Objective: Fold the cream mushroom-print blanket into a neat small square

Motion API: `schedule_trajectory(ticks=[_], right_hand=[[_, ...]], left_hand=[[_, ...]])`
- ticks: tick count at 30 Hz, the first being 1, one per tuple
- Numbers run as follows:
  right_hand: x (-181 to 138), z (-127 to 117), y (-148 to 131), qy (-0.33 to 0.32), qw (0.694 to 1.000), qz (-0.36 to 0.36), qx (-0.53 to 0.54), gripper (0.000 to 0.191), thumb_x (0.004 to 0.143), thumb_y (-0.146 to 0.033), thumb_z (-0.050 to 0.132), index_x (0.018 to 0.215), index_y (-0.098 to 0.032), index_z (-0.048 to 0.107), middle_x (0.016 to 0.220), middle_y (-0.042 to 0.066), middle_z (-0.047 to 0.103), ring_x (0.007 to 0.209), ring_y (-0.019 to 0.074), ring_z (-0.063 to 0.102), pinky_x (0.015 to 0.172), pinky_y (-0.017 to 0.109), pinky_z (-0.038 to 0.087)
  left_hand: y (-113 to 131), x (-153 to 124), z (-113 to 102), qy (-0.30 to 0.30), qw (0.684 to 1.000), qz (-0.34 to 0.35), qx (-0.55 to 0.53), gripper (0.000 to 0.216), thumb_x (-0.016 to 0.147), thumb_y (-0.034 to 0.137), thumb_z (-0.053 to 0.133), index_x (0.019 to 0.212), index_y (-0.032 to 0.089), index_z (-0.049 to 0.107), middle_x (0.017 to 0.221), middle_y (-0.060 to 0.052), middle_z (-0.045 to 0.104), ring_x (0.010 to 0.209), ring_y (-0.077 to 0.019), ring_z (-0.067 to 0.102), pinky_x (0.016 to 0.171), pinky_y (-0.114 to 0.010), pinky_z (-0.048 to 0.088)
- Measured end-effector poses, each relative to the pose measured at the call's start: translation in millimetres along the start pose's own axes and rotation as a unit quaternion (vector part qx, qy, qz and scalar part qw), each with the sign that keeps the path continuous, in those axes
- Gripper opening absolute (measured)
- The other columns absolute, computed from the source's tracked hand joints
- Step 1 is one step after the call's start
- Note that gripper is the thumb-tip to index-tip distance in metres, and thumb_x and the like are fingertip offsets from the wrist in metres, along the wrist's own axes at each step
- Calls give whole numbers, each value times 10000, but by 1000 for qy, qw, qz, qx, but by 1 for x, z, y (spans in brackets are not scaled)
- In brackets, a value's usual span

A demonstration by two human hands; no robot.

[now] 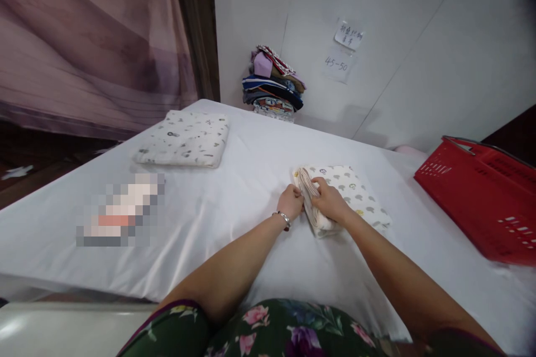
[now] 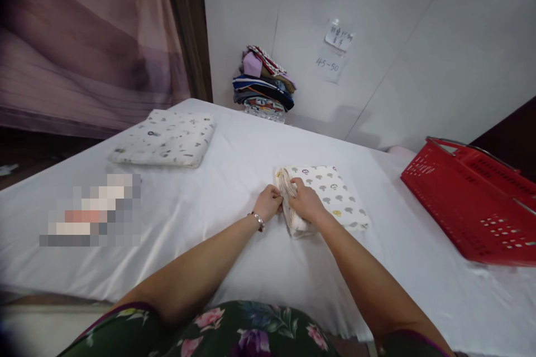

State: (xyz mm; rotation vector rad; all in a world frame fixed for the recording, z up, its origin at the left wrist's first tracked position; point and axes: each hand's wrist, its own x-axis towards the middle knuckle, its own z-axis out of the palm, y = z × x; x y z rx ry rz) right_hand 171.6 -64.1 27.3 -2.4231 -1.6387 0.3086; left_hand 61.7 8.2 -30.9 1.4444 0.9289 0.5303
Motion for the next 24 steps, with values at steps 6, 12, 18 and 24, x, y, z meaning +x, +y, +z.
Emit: schedule_trajectory(ticks=[6, 12, 18, 24], right_hand=[[3, 8, 2, 5, 1000, -17, 8, 494, 726, -169, 479, 1211, -200, 389, 709, -4, 585, 613, 151, 494, 552, 230, 242], [6, 8, 0, -23, 1000, -11, -13, 544, 753, -216, 496, 1276, -194, 348, 843, 46, 641, 674, 173, 543, 583, 242, 267], [5, 3, -8, -42, 998, 8, -38, 563, 768, -291, 514, 1293, -183, 344, 913, 86, 655, 809, 236, 590, 605, 260, 307], [6, 4, -10, -28, 998, 9, -57, 575, 737, -192, 499, 1293, -176, 352, 889, 90, 654, 785, 229, 587, 597, 260, 298]], left_hand=[[-1, 1, 0, 1, 1000, -5, -24, 171, 757, 101, 528, 861, 198, 433, 700, 25, 592, 436, -88, 547, 414, -197, 434], [-4, 3, 1, -5, 999, -5, -48, 191, 756, 99, 535, 887, 199, 439, 681, 23, 602, 440, -101, 550, 418, -209, 440], [-5, 5, 0, -13, 998, -3, -56, 236, 758, 108, 542, 959, 195, 450, 709, 9, 626, 425, -95, 542, 409, -205, 435], [-2, 3, -1, -10, 999, -2, -53, 346, 746, 113, 561, 1064, 186, 447, 731, -6, 634, 441, -96, 552, 417, -196, 437]])
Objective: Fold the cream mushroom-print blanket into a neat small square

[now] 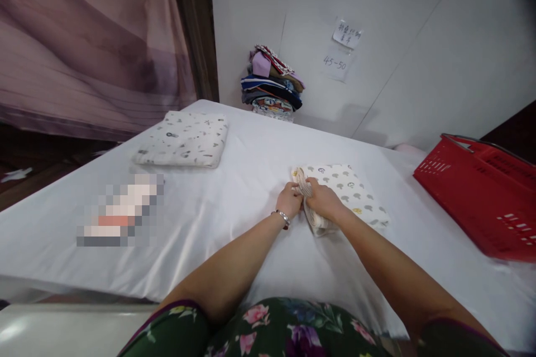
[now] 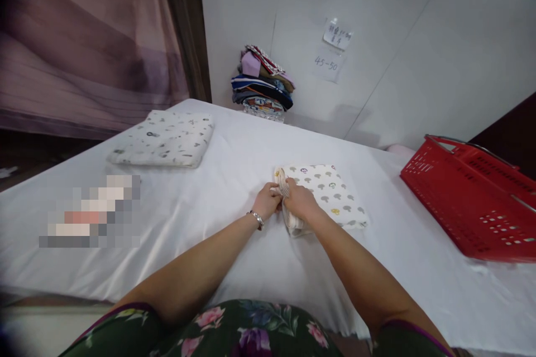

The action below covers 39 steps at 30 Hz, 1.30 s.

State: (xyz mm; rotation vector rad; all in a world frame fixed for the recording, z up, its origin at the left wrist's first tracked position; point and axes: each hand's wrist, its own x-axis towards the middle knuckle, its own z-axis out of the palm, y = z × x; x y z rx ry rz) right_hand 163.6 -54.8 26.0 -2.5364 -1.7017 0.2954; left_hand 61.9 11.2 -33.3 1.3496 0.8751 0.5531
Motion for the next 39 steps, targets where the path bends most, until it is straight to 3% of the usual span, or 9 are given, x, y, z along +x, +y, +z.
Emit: schedule_trajectory(ticks=[7, 13, 18, 24, 31, 39], right_hand=[[-4, 4, 11, 38, 994, -9, 100, 582, 709, -158, 491, 1273, -217, 360, 740, 8, 608, 613, 153, 512, 541, 229, 264], [-6, 4, 9, 25, 992, -4, 125, 528, 720, -206, 531, 1230, -190, 398, 696, 0, 588, 606, 151, 510, 534, 227, 275], [-10, 0, 14, 9, 981, -11, 192, 501, 713, -292, 604, 1177, -196, 439, 696, -18, 590, 596, 132, 519, 520, 215, 311], [-8, 6, 26, -11, 948, 27, 316, 227, 766, -307, 547, 950, -174, 545, 653, -13, 593, 510, 97, 494, 476, 205, 339], [-6, 2, 21, 13, 970, 23, 242, 92, 725, -222, 519, 707, -170, 593, 589, -4, 579, 550, 114, 503, 516, 216, 343], [-3, 10, 21, 21, 972, 10, 232, 72, 720, -221, 507, 687, -178, 555, 611, -6, 584, 582, 123, 516, 532, 215, 340]], left_hand=[[0, 1, 2, 13, 1000, -20, -5, 436, 725, 145, 586, 1116, 176, 397, 715, -6, 639, 450, -105, 557, 441, -209, 450], [2, 0, 2, 10, 999, -16, -40, 497, 764, 268, 594, 1199, 172, 372, 736, -15, 635, 499, -111, 570, 452, -208, 458], [4, 0, 2, 4, 998, -25, -59, 597, 707, 331, 682, 1201, 171, 388, 751, -14, 626, 522, -112, 558, 466, -223, 460], [12, 0, 3, 4, 998, -55, -38, 543, 685, 211, 679, 1158, 170, 416, 673, 29, 584, 487, -92, 518, 464, -211, 441], [18, -4, 2, 13, 996, -74, -39, 545, 696, 148, 637, 1190, 139, 406, 684, 23, 583, 509, -83, 529, 460, -188, 428], [17, 1, 0, 4, 994, -98, -56, 448, 683, 192, 649, 1090, 106, 485, 602, 27, 568, 540, -101, 549, 463, -185, 411]])
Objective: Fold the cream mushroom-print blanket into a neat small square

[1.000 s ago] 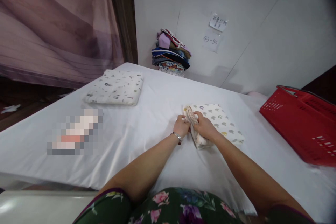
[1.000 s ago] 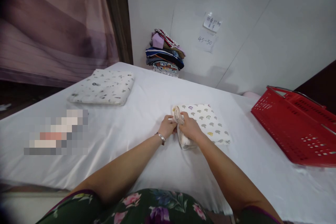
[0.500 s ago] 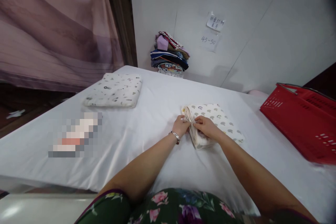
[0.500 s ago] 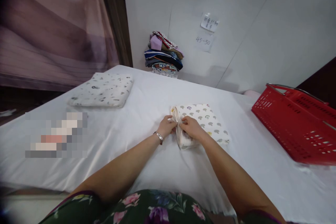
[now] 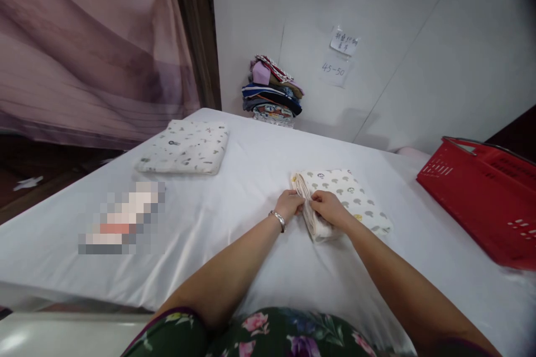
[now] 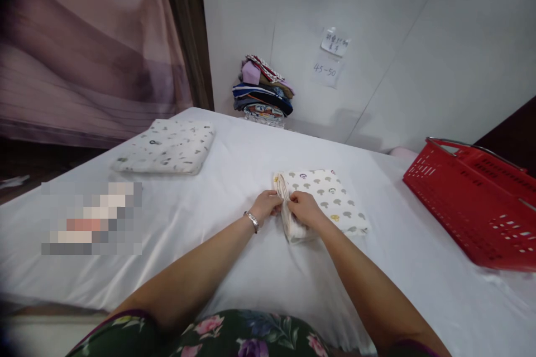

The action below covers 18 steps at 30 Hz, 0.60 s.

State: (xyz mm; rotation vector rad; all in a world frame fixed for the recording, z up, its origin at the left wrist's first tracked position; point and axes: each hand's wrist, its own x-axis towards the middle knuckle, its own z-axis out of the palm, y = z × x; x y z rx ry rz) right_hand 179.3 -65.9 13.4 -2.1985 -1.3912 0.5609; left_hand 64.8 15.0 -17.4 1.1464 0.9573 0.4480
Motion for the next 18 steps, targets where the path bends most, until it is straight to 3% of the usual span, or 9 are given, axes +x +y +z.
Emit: schedule_trajectory(ticks=[4, 8, 13, 15, 18], right_hand=[[-2, 0, 0, 4, 1000, -25, -5, 69, 716, -224, 501, 664, -185, 526, 605, -19, 561, 567, 114, 493, 525, 214, 331], [-6, -2, -2, -10, 998, -51, 18, 131, 747, -310, 519, 708, -187, 539, 623, -26, 555, 557, 104, 469, 515, 209, 331], [4, -14, 4, -96, 992, -24, 81, 170, 765, -310, 504, 789, -172, 599, 547, -43, 504, 477, 87, 418, 466, 199, 319], [18, -20, 8, -80, 993, -10, 87, 174, 769, -251, 476, 812, -160, 617, 491, -53, 468, 443, 87, 409, 456, 198, 323], [47, -25, 9, -3, 998, -22, 57, 225, 751, -178, 478, 919, -154, 627, 526, -48, 519, 456, 88, 458, 494, 196, 369]], left_hand=[[4, -2, -1, -36, 999, 1, -4, 229, 740, 302, 614, 872, 121, 565, 590, 24, 542, 512, -84, 529, 470, -192, 425], [7, 2, -1, -37, 999, -4, 15, 285, 723, 399, 640, 775, 130, 561, 537, 38, 505, 455, -77, 492, 435, -193, 392], [4, 14, 1, -13, 998, -5, 65, 215, 696, 328, 659, 694, 138, 559, 436, 45, 471, 401, -91, 454, 376, -197, 305], [2, 16, 2, 0, 997, 0, 80, 175, 707, 302, 636, 719, 142, 566, 405, 51, 454, 386, -97, 444, 368, -199, 288], [-1, 17, 3, 17, 995, 10, 95, 167, 712, 288, 615, 788, 144, 574, 402, 55, 457, 382, -106, 448, 379, -204, 312]])
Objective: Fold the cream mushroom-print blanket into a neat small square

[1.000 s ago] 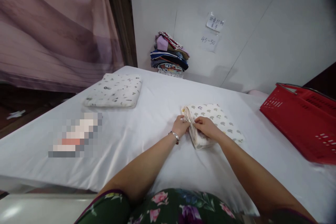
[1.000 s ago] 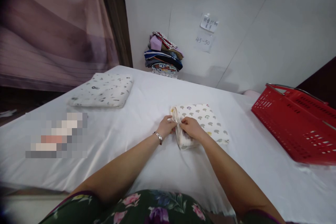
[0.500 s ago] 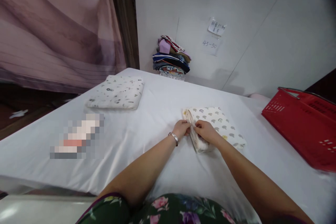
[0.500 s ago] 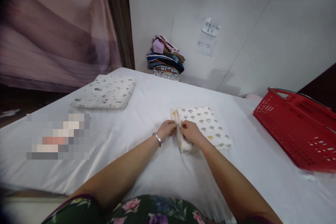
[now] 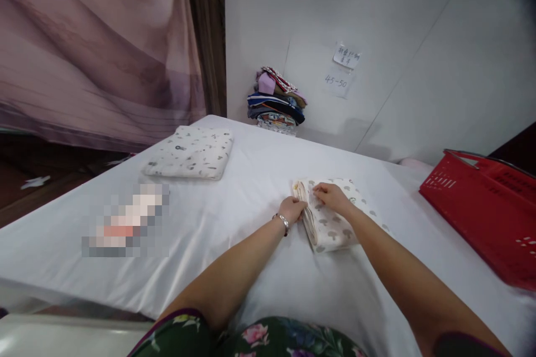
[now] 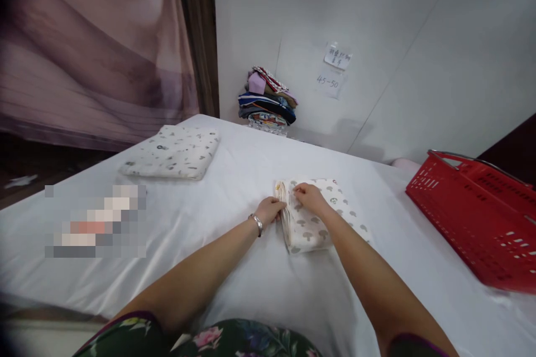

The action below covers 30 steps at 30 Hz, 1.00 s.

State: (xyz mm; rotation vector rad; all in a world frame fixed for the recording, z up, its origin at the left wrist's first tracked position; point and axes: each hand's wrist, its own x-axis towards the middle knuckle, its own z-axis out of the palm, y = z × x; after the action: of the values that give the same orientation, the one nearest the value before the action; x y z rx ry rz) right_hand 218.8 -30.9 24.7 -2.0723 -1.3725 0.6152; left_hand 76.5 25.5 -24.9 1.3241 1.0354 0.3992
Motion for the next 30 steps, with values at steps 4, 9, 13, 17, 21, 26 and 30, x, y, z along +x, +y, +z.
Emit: schedule_trajectory(ticks=[4, 9, 13, 17, 21, 26, 30], right_hand=[[34, 1, -7, -24, 996, -9, -85, 348, 776, -158, 471, 1102, -180, 591, 599, -40, 586, 437, 78, 481, 512, 194, 396], [50, 2, -13, -83, 986, -26, -139, 186, 777, -171, 510, 914, -176, 635, 512, -54, 547, 409, 78, 485, 493, 186, 384], [52, 6, -14, -82, 983, -45, -156, 153, 802, -188, 478, 874, -175, 613, 566, -42, 566, 463, 85, 505, 500, 185, 370], [52, 10, -20, -63, 978, -57, -191, 161, 779, -193, 501, 877, -184, 628, 642, -12, 606, 566, 111, 527, 564, 204, 367], [55, 7, -32, -72, 971, -53, -220, 397, 704, -116, 526, 1079, -218, 609, 696, -1, 635, 636, 138, 553, 611, 220, 375], [60, 4, -39, -153, 968, -8, -198, 362, 689, -74, 471, 1002, -182, 616, 505, -28, 561, 460, 128, 509, 522, 223, 379], [60, 8, -30, -128, 979, -14, -157, 297, 731, -96, 438, 985, -184, 563, 529, -44, 552, 441, 100, 490, 470, 195, 356]], left_hand=[[-4, 0, 1, 13, 1000, 14, 13, 184, 700, 270, 609, 834, 152, 565, 447, 53, 487, 412, -118, 487, 405, -213, 353], [-6, 0, 1, 22, 999, 28, 23, 152, 694, 241, 592, 816, 161, 550, 489, 44, 508, 432, -121, 506, 433, -222, 378], [-8, 1, 1, 23, 999, 36, 27, 134, 692, 240, 590, 796, 168, 546, 531, 33, 536, 452, -114, 514, 462, -222, 389], [-9, 3, 2, 22, 999, 28, 28, 151, 688, 248, 592, 810, 172, 544, 540, 29, 543, 459, -117, 516, 465, -225, 391], [-9, 3, 3, 9, 1000, 15, 16, 171, 693, 249, 576, 842, 175, 538, 551, 28, 547, 446, -122, 517, 439, -227, 397], [-10, 2, 3, 1, 1000, 9, 7, 185, 694, 258, 579, 855, 179, 532, 583, 17, 565, 451, -127, 529, 423, -228, 402], [-11, 4, 3, 0, 1000, 9, 3, 183, 702, 280, 575, 848, 183, 522, 571, 22, 549, 448, -132, 531, 407, -230, 407]])
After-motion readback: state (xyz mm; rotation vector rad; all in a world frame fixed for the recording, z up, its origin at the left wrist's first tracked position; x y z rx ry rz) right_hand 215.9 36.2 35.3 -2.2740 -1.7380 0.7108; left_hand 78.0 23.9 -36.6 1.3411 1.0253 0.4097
